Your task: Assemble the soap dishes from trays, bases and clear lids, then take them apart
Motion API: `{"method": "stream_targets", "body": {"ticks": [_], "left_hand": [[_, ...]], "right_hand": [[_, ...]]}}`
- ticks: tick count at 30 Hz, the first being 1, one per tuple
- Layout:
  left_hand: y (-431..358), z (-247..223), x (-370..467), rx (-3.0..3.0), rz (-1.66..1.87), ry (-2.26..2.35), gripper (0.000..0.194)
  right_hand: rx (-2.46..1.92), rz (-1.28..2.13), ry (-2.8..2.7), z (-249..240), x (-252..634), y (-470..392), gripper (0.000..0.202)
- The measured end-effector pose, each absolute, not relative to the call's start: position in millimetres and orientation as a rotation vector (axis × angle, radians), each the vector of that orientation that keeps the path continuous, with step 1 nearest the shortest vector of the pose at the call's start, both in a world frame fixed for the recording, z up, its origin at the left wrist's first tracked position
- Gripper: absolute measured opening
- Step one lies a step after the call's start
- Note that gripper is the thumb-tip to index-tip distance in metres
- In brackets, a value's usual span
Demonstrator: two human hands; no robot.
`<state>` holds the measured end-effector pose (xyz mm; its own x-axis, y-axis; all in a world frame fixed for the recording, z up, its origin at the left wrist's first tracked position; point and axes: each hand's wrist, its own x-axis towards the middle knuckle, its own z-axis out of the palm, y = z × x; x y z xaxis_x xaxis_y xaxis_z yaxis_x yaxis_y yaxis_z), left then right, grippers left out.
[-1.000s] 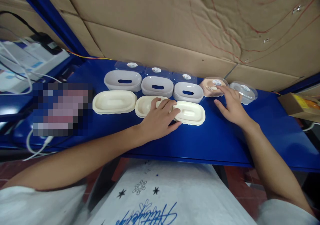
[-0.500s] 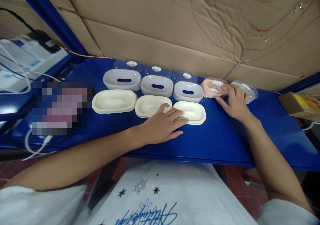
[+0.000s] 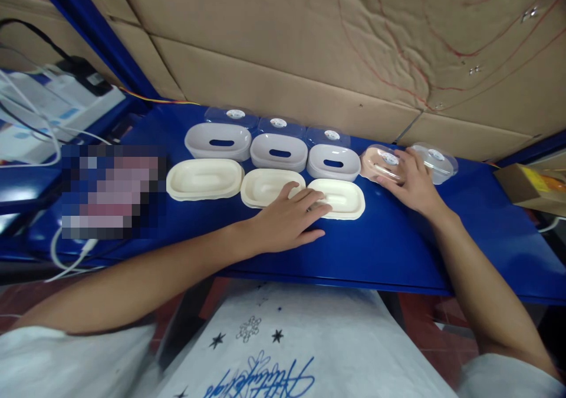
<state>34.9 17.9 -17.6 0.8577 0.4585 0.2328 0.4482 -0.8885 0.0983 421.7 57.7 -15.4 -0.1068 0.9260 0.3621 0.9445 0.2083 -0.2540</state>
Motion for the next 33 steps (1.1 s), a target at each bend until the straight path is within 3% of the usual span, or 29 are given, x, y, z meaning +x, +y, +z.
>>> {"method": "stream_targets", "body": {"ticks": [10,13,16,18,24,29,33], "left_hand": [[10.2,-10.0,34.0,2.456,0.765,0.588,0.046],[9.9,-11.1,34.9,2.114,0.816,0.587,0.078],[8.0,-11.2,35.6,1.989,0.872,0.562,0.114],[4.7,-9.1,35.7,2.028,0.929,0.488,0.126],[-5.7,-5.8,37.7,2.083,0.902,0.435,0.122],[-2.8,-11.0,38.6,2.110,0.809,0.414,0.133],[-3.2,-9.8,37.0,2.079,0.736,0.400,0.136]], "right_hand": [[-1.571,-0.115,-1.717,0.7,414.5,46.0,0.081],[-1.322,-0.184,-1.930,10.6,395.6,24.7,0.085],[-1.104,-0.188,-2.228,16.9,366.2,-3.3,0.101],[-1.047,-0.121,-2.369,17.3,349.2,-19.5,0.107],[-0.938,0.037,-2.447,9.3,345.5,-25.9,0.107],[-0.942,0.178,-2.377,8.0,356.0,-13.7,0.109],[-1.003,0.078,-2.223,11.7,365.3,-5.1,0.101]]}}
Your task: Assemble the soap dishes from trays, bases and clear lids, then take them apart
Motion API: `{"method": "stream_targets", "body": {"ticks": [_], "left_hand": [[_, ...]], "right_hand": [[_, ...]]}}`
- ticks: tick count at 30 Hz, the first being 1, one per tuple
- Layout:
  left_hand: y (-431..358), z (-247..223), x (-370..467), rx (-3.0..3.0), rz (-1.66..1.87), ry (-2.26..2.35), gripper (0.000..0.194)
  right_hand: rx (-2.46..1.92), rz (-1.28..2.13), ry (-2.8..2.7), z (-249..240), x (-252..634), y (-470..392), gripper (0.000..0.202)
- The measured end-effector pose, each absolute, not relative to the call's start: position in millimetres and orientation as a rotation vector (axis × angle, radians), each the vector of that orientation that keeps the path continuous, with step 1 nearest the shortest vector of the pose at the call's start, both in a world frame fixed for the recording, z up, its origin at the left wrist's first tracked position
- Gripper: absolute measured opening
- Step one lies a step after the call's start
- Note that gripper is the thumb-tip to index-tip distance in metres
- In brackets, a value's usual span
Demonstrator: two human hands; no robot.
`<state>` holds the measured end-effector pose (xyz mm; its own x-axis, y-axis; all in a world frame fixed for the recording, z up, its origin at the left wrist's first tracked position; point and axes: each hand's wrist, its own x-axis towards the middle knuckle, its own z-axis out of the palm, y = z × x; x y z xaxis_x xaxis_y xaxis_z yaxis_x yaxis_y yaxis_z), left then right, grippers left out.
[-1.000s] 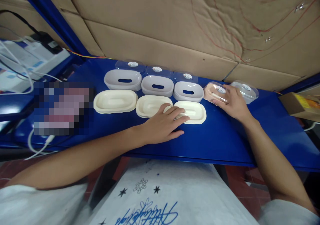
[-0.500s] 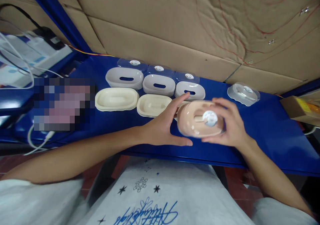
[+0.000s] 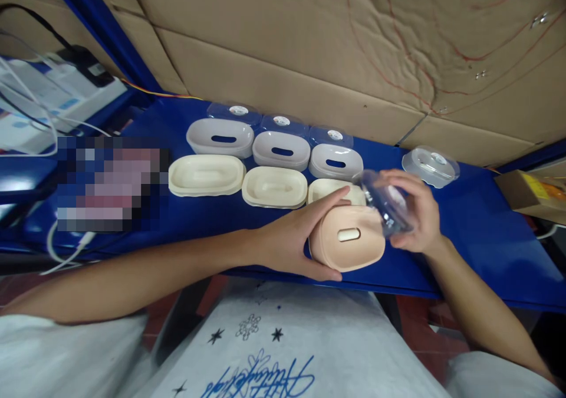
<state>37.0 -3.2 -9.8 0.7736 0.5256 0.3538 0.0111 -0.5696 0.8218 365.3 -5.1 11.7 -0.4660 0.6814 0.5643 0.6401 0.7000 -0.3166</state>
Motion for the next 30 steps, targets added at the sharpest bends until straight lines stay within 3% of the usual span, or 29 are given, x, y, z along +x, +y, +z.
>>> {"method": "stream_targets", "body": {"ticks": [6,12,19,25,30], "left_hand": [[-8.5,-11.9,36.0,2.188,0.600,0.255,0.128],[-8.1,-13.3,35.9,2.248,0.637,0.193,0.117],[-6.0,-16.1,36.9,2.314,0.639,0.206,0.106],[-5.5,-16.9,36.9,2.340,0.651,0.205,0.100],[-4.9,-16.8,37.2,2.349,0.623,0.221,0.099]], "right_hand": [[-1.382,-0.132,-2.136,10.4,398.8,29.2,0.086],[-1.659,-0.096,-2.018,-24.8,430.7,64.9,0.081],[-1.674,0.022,-2.117,-47.0,441.1,77.6,0.068],[-1.649,-0.129,-2.067,-31.5,430.4,69.9,0.058],[-1.691,0.003,-2.115,-22.5,421.4,60.6,0.040]]}}
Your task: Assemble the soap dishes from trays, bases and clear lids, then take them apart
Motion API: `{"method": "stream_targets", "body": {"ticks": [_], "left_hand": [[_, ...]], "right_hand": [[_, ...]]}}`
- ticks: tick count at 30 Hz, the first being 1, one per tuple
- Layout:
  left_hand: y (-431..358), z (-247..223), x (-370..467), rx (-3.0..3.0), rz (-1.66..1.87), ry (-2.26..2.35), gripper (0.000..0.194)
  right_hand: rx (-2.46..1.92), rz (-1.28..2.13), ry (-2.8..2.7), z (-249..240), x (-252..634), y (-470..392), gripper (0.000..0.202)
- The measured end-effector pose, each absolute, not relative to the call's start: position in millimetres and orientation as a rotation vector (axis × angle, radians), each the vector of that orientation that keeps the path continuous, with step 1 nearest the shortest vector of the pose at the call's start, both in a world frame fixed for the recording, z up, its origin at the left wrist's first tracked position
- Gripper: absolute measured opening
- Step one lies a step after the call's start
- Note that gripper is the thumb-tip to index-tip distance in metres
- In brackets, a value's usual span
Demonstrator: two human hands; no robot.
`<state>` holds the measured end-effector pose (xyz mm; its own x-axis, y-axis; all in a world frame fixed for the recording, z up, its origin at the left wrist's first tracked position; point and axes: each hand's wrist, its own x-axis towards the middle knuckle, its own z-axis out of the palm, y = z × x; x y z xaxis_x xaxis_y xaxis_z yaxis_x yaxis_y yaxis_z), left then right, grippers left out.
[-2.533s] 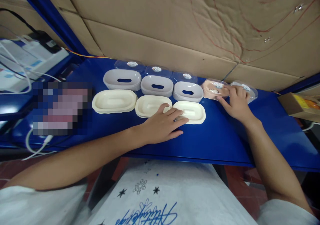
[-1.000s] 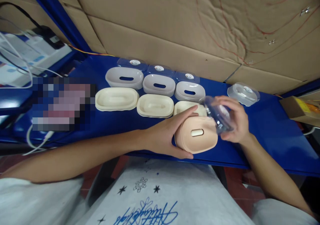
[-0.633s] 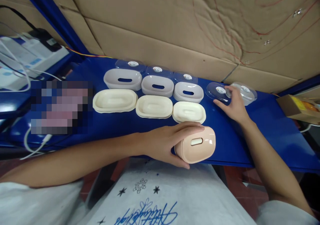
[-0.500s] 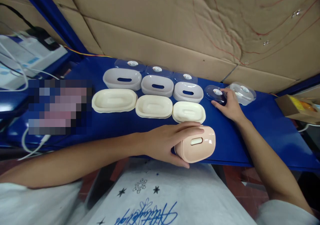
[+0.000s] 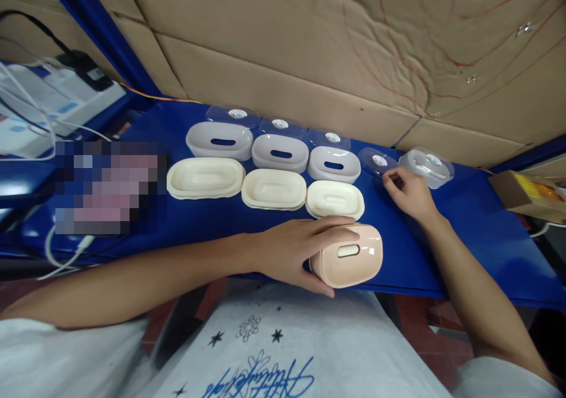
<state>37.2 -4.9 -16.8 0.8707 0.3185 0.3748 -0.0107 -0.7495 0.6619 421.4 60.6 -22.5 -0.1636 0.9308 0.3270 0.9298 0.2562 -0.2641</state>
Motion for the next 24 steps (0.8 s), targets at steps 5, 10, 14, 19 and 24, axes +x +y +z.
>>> {"method": "stream_targets", "body": {"ticks": [5,10,14,19,24], "left_hand": [[-4.6,-16.1,37.1,2.342,0.605,0.226,0.100],[-4.8,-16.1,36.6,2.317,0.629,0.196,0.101],[-2.1,-15.6,36.7,2.134,0.665,0.224,0.112],[3.2,-17.1,38.3,1.928,0.837,0.342,0.126],[4.5,-17.9,41.2,1.833,0.955,0.363,0.122]], "right_hand": [[-1.610,0.021,-2.217,-30.6,417.5,63.9,0.041],[-1.619,0.109,-2.304,-36.4,418.3,65.9,0.052],[-1.504,0.099,-2.266,-27.5,408.0,58.6,0.049],[-1.139,0.091,-2.182,4.2,376.2,22.6,0.039],[-0.862,0.448,-2.604,27.6,341.1,-24.7,0.087]]}}
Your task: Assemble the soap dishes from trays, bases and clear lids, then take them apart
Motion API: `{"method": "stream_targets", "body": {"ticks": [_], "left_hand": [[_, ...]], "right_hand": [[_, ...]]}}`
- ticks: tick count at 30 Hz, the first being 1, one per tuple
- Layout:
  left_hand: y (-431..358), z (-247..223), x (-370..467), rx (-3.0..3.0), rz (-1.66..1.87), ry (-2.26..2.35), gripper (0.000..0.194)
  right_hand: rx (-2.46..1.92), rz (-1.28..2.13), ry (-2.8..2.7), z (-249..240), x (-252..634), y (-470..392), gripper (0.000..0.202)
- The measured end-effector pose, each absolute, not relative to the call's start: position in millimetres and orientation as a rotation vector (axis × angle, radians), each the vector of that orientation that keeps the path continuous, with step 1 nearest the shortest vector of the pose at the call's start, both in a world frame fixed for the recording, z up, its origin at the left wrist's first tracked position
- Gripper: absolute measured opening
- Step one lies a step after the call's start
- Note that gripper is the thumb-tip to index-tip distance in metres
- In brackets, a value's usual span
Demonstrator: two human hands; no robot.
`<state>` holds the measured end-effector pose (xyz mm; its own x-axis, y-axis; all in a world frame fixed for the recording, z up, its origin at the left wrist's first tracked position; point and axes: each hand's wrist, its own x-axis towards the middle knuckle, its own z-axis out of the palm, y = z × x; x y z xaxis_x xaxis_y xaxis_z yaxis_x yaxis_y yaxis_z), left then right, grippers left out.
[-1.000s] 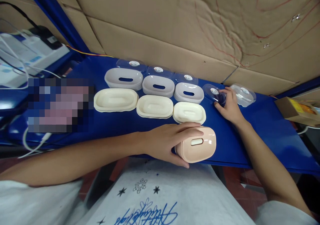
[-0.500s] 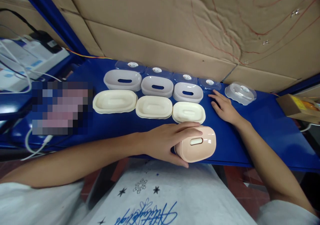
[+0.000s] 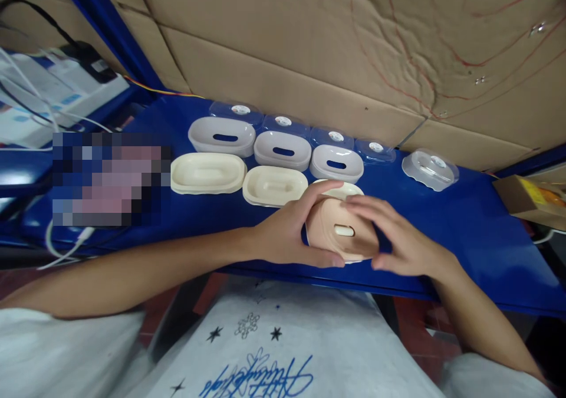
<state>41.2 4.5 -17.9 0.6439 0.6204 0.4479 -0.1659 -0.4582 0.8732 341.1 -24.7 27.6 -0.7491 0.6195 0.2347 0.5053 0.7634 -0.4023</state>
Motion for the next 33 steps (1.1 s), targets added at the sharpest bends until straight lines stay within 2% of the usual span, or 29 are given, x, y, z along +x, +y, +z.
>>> {"method": "stream_targets", "body": {"ticks": [2,4,9,18,24,33], "left_hand": [[5.8,-18.5,41.2,1.842,0.968,0.354,0.118],[8.2,-20.1,40.6,1.864,0.965,0.372,0.116],[12.6,-24.1,40.1,1.954,0.923,0.368,0.121],[6.1,-19.8,41.9,2.011,0.977,0.329,0.116],[8.4,-23.0,39.5,1.996,0.974,0.382,0.127],[4.8,-24.7,38.4,1.931,1.024,0.406,0.139]], "right_hand": [[-0.876,0.445,-2.699,26.3,333.4,-33.0,0.099],[-0.903,0.415,-2.693,21.1,331.3,-33.5,0.102],[-0.831,0.478,-2.629,12.9,338.9,-23.9,0.094],[-0.798,0.405,-2.594,19.7,340.6,-26.5,0.081],[-0.739,0.281,-2.554,17.1,337.6,-27.1,0.072],[-0.663,0.099,-2.505,9.5,336.7,-21.4,0.080]]}}
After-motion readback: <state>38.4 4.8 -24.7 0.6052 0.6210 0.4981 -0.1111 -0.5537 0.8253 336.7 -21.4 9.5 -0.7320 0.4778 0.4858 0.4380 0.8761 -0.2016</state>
